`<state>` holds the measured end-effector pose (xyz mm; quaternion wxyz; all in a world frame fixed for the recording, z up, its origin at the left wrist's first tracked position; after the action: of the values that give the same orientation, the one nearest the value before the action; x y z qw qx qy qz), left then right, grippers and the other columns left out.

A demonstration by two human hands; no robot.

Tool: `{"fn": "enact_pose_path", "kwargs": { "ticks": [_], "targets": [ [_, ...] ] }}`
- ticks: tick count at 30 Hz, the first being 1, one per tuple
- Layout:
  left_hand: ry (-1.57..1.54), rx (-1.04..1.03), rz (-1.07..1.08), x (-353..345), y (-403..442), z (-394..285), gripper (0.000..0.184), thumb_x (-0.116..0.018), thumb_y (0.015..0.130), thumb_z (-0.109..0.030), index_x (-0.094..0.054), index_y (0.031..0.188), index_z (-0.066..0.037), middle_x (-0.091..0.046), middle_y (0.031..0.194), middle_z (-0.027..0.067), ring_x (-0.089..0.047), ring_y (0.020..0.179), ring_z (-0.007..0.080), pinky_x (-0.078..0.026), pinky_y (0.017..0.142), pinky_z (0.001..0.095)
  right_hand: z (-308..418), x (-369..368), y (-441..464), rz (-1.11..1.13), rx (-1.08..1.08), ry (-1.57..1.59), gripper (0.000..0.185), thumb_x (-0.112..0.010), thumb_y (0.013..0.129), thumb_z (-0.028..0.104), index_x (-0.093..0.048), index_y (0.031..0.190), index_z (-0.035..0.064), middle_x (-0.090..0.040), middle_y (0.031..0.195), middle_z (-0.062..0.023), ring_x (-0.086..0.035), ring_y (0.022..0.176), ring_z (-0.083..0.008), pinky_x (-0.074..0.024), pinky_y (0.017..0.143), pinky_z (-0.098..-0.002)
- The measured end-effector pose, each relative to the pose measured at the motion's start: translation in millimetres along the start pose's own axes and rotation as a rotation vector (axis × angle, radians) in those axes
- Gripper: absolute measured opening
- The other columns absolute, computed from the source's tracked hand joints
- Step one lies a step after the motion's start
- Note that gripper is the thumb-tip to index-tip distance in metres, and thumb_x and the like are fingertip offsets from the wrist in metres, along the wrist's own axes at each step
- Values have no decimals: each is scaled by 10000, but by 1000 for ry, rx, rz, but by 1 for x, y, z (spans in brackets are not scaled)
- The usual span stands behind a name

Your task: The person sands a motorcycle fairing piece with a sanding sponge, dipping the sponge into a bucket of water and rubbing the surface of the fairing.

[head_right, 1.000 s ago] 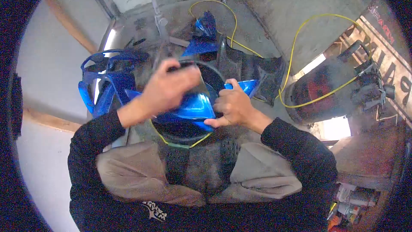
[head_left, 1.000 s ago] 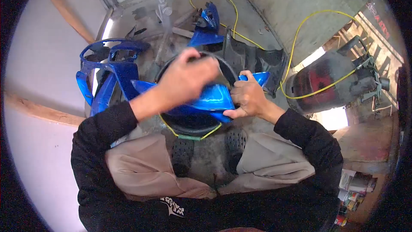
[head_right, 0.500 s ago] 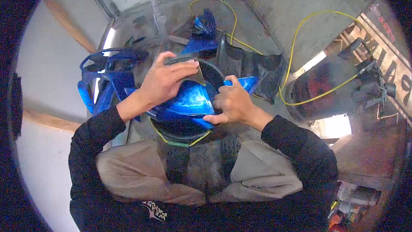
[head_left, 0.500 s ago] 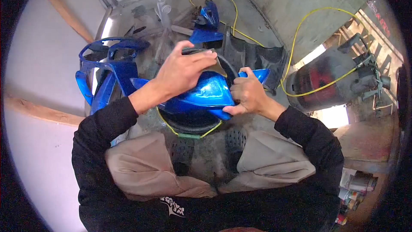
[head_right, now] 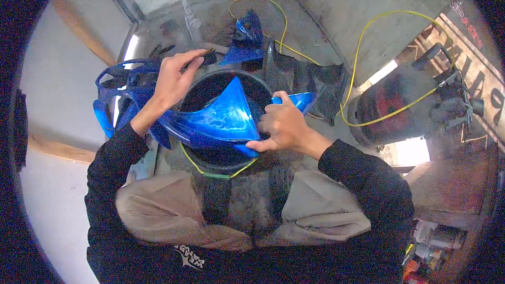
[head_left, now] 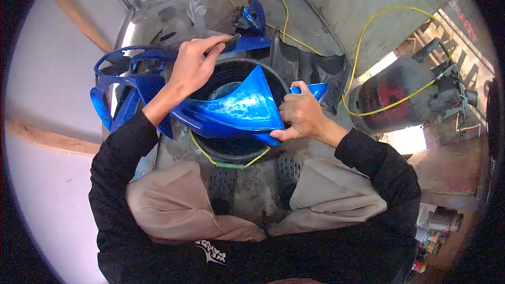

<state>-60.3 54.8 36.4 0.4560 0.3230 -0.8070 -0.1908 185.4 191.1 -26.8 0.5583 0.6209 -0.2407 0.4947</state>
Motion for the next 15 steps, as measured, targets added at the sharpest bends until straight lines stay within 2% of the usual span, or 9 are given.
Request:
{"fn": "enact_pose_path", "kwargs": {
  "ticks": [2, 4, 6, 7, 9, 10, 12, 15],
  "targets": [
    [33, 1, 41, -1, -2, -1, 214, -722, 954, -110, -792, 1150, -62, -789, 1043, 166, -729, 889, 279, -539, 810, 378, -2, 1, 0, -4, 6, 21, 579, -711, 822, 630, -650, 584, 106, -558, 609, -22, -556, 649, -223, -407, 934, -522],
    [64, 5, 86, -2, -6, -5, 209, -733, 945, -112, -796, 1138, -64, -793, 1029, 154, -722, 868, 274, -520, 830, 377, -2, -1, -1, 2, -5, -7, 622, -685, 821, 696, -685, 560, 132, -608, 587, -16, -589, 646, -224, -415, 934, -521],
    [164, -166, 51, 1, -6, -17, 188, -734, 922, -96, -806, 1095, -83, -782, 912, 146, -736, 882, 239, -447, 870, 394, -1, 0, 0, 10, -11, -9, 623, -685, 820, 697, -683, 559, 131, -607, 587, -18, -589, 645, -225, -413, 938, -521],
    [161, -167, 51, 1, -6, -21, 188, -734, 922, -96, -806, 1095, -83, -782, 912, 146, -736, 882, 239, -447, 870, 394, -1, 1, 0, 16, -12, -7, 624, -684, 820, 698, -681, 559, 131, -606, 586, -19, -590, 644, -227, -411, 941, -520],
    [10, -182, 68, 1, -5, -30, 242, -764, 868, -92, -811, 1104, -113, -797, 1017, 72, -720, 918, 225, -385, 989, 374, -2, 2, 0, 23, -12, -7, 626, -683, 819, 700, -678, 557, 131, -607, 589, -19, -593, 646, -228, -411, 942, -519],
    [10, -183, 68, -1, -7, -35, 242, -764, 868, -92, -811, 1104, -113, -797, 1017, 72, -720, 918, 225, -385, 989, 374, -2, 2, 0, 27, -10, -7, 629, -682, 817, 702, -675, 556, 130, -608, 591, -19, -595, 648, -230, -410, 944, -518],
    [52, -413, 141, -10, -20, -59, 330, -765, 820, -71, -790, 1142, -135, -791, 1117, 32, -720, 1004, 200, -377, 1003, 423, -2, 2, 0, 34, -13, -9, 633, -678, 818, 705, -675, 555, 130, -612, 594, -20, -597, 651, -232, -412, 943, -517],
    [72, -573, 325, -30, -55, -90, 413, -780, 719, -103, -750, 1126, -160, -735, 1248, -19, -658, 1185, 201, -366, 1002, 482, -6, -2, -3, 14, 7, -5, 637, -670, 819, 710, -677, 562, 128, -620, 603, -23, -601, 656, -235, -414, 940, -515]
  ]
}}
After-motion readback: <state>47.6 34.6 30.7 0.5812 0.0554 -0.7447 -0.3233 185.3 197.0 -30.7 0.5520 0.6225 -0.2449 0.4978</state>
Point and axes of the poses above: each hand's wrist, its own y-axis towards the middle knuckle, its own x-axis out of the back of the hand, z = x × y, the point moved 4 cm from there along y, towards the middle knuckle
